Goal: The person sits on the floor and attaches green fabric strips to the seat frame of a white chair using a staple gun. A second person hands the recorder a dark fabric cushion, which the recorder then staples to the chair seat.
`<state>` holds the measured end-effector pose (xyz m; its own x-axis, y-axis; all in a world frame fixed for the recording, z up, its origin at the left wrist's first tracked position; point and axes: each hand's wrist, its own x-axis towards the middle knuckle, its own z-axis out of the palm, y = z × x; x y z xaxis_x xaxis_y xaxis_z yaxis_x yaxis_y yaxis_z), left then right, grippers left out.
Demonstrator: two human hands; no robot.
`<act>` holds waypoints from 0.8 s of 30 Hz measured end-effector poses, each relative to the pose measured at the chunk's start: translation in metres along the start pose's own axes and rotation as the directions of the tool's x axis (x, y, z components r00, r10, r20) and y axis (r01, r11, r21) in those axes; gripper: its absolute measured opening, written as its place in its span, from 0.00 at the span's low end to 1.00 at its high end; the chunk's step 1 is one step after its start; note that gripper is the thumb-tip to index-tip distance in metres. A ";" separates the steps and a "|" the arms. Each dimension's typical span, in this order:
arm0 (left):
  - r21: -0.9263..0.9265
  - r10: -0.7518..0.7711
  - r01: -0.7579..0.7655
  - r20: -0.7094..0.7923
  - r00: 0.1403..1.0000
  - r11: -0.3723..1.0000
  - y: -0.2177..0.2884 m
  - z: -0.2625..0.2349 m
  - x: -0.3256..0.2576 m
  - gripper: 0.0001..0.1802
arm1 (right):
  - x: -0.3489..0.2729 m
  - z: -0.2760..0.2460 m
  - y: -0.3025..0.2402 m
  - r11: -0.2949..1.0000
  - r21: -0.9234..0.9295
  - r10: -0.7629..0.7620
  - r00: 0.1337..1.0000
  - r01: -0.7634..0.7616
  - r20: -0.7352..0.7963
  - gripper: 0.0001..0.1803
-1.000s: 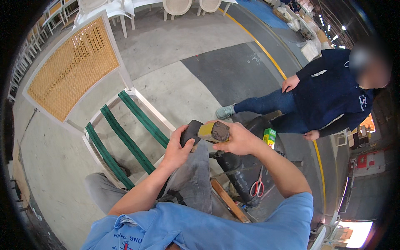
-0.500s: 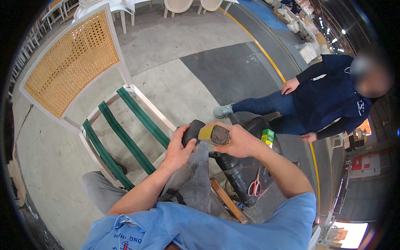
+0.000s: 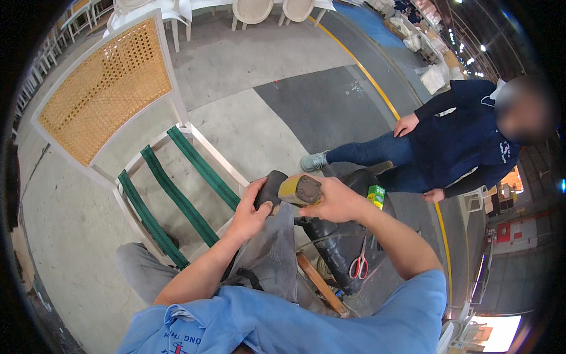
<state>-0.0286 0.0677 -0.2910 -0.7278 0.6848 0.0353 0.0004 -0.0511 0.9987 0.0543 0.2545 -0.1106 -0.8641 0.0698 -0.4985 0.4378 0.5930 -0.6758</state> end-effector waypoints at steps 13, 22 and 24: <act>0.005 0.043 -0.043 0.005 0.999 0.999 -0.004 0.000 -0.001 0.35 | -0.011 0.016 -0.009 0.989 0.089 0.114 0.993 -0.115 0.014 0.37; -0.014 0.012 -0.011 0.060 0.998 1.000 -0.002 0.001 -0.004 0.36 | -0.012 0.027 0.007 0.999 -0.025 -0.043 0.997 0.041 -0.061 0.35; 0.013 0.033 -0.034 0.031 0.999 0.999 -0.003 0.001 -0.001 0.34 | -0.009 0.026 -0.004 0.999 -0.015 0.041 0.998 -0.041 -0.048 0.35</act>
<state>-0.0270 0.0682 -0.2939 -0.7060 0.7048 0.0698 0.0337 -0.0651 0.9973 0.0670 0.2309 -0.1174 -0.8566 0.1324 -0.4988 0.4694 0.6016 -0.6464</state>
